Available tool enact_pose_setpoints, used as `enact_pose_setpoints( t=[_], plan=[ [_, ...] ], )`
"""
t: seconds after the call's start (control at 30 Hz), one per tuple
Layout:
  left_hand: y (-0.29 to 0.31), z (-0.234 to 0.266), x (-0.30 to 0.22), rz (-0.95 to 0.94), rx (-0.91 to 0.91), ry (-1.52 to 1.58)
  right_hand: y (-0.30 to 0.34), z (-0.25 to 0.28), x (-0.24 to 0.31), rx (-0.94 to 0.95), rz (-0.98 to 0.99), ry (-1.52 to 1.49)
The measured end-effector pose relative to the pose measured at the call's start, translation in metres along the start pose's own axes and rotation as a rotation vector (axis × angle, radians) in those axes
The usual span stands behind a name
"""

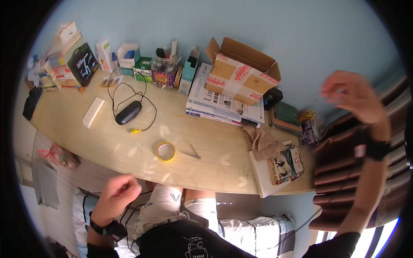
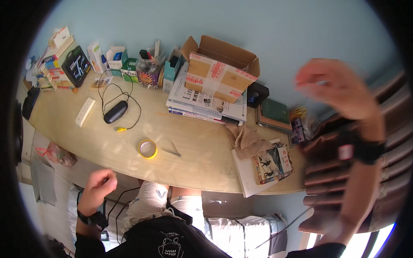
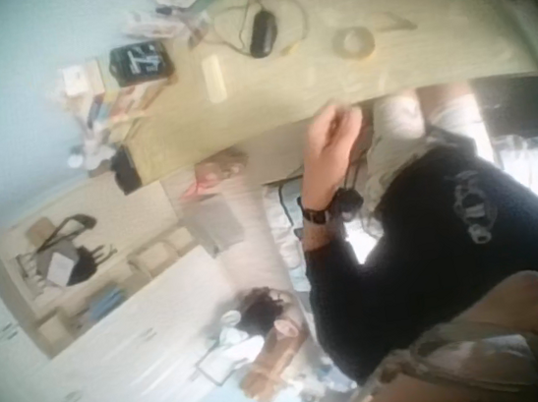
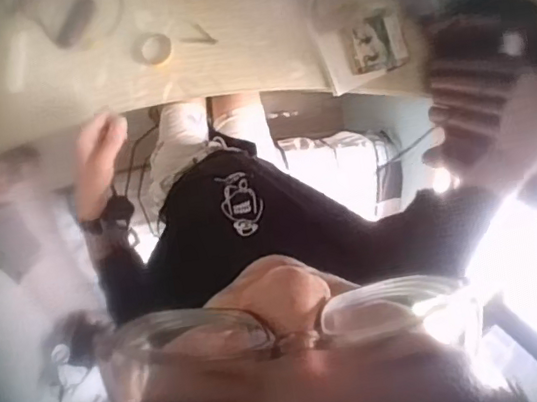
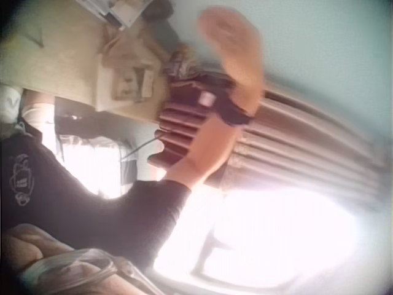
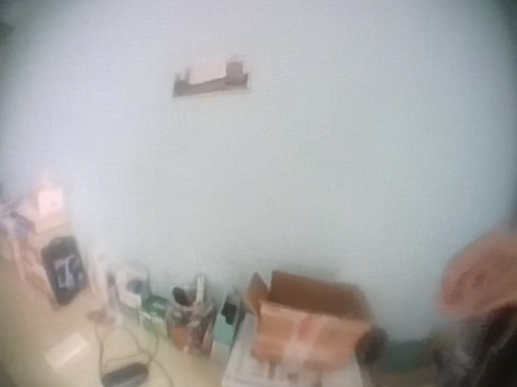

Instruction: The person wraps yellow tape around the end of a black cable, then picks up a computer mouse and inserts the taped cable end into the mouse. The person then moves books and other items on the desk.

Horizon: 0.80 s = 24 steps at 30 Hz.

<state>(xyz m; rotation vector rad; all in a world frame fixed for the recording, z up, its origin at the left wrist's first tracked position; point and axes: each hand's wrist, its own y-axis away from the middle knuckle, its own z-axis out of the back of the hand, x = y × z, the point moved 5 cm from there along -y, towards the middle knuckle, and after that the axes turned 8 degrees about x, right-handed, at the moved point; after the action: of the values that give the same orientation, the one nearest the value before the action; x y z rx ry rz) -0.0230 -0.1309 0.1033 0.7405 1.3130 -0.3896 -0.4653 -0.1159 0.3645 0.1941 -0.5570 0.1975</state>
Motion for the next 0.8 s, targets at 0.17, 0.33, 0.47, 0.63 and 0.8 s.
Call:
enact_pose_setpoints(
  t=[0.17, 0.33, 0.47, 0.63, 0.8],
  plan=[
    [-0.077, -0.01, -0.058, -0.262, 0.088, 0.138, -0.071, -0.146, -0.042, -0.087, -0.017, 0.285],
    [-0.135, -0.022, -0.102, -0.288, 0.094, 0.221, -0.107, -0.213, -0.073, -0.446, 0.12, 0.412],
    [-0.149, -0.032, -0.122, -0.285, 0.168, 0.19, -0.12, -0.236, -0.103, -0.458, 0.114, 0.486],
    [-0.162, -0.039, -0.136, -0.312, 0.178, 0.178, -0.108, -0.231, -0.084, -0.55, 0.256, 0.51],
    [-0.177, -0.042, -0.152, -0.336, 0.166, 0.137, -0.084, -0.143, -0.041, -0.838, 0.245, 0.295]
  ],
)
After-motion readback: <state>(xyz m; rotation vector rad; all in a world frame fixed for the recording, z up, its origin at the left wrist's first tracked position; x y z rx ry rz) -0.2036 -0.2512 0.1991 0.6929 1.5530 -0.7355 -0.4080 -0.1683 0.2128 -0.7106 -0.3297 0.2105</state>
